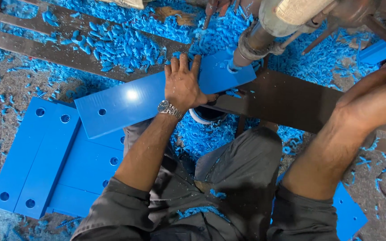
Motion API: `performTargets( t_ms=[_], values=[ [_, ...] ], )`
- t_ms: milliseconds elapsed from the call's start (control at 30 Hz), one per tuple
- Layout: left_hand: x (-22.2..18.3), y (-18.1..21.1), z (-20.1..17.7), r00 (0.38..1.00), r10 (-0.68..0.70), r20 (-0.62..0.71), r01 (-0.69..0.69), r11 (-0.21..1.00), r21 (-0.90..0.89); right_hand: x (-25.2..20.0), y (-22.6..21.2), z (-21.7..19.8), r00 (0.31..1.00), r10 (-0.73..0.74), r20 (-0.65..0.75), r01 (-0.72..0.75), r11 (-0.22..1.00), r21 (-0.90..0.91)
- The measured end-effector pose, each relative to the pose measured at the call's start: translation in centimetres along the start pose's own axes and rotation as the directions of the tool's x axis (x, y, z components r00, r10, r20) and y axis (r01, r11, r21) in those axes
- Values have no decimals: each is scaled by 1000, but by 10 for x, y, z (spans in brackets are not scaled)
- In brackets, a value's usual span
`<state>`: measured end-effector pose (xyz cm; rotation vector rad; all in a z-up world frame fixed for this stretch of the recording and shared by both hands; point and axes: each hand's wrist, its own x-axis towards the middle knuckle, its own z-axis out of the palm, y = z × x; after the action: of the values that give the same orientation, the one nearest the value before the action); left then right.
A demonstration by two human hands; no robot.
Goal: The person sits at a drill press and drills holes into long blue plastic bars, holding each bar steady on their lap while the drill cuts. They reposition the bar between holes, clear blue plastic shavings by hand, and stack finished bars with other drilled plastic blocks.
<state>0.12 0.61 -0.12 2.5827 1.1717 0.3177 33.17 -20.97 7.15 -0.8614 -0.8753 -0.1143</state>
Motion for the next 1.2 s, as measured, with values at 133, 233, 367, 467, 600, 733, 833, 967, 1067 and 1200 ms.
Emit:
performTargets(
  t_ms=[133,233,367,467,600,733,833,967,1067,1200],
  values=[
    [-4,0,-5,1000,2,0,-2,1000,-12,-6,29,-42,999,33,-3,-33,997,-74],
    [-2,0,4,1000,5,-8,-5,1000,-6,-4,35,-45,973,52,-223,-54,999,0],
    [-3,0,3,1000,15,-20,-15,1000,1,-13,-4,2,980,94,-178,-109,991,-79],
    [-1,0,0,1000,13,-16,-13,1000,-2,-8,14,-18,991,-4,-135,-13,993,-119],
    [-5,1,-3,1000,-4,-7,4,1000,-4,-13,22,-29,986,-54,-155,45,997,-61],
    [-1,2,-1,1000,-3,-2,3,1000,-16,-6,21,-12,988,-74,-138,72,997,-18],
    [-6,1,2,1000,-5,-21,4,1000,-24,-18,-8,11,994,-98,-45,92,990,-106],
    [-2,2,-2,1000,1,0,-1,1000,-21,-14,5,6,995,-75,-73,68,993,-94],
    [-2,0,-1,1000,3,-3,-3,1000,6,-16,6,7,993,-63,-99,62,998,-18],
    [-6,2,-2,1000,-1,11,1,1000,-8,-15,0,14,986,-163,-21,159,979,-130]
  ],
)
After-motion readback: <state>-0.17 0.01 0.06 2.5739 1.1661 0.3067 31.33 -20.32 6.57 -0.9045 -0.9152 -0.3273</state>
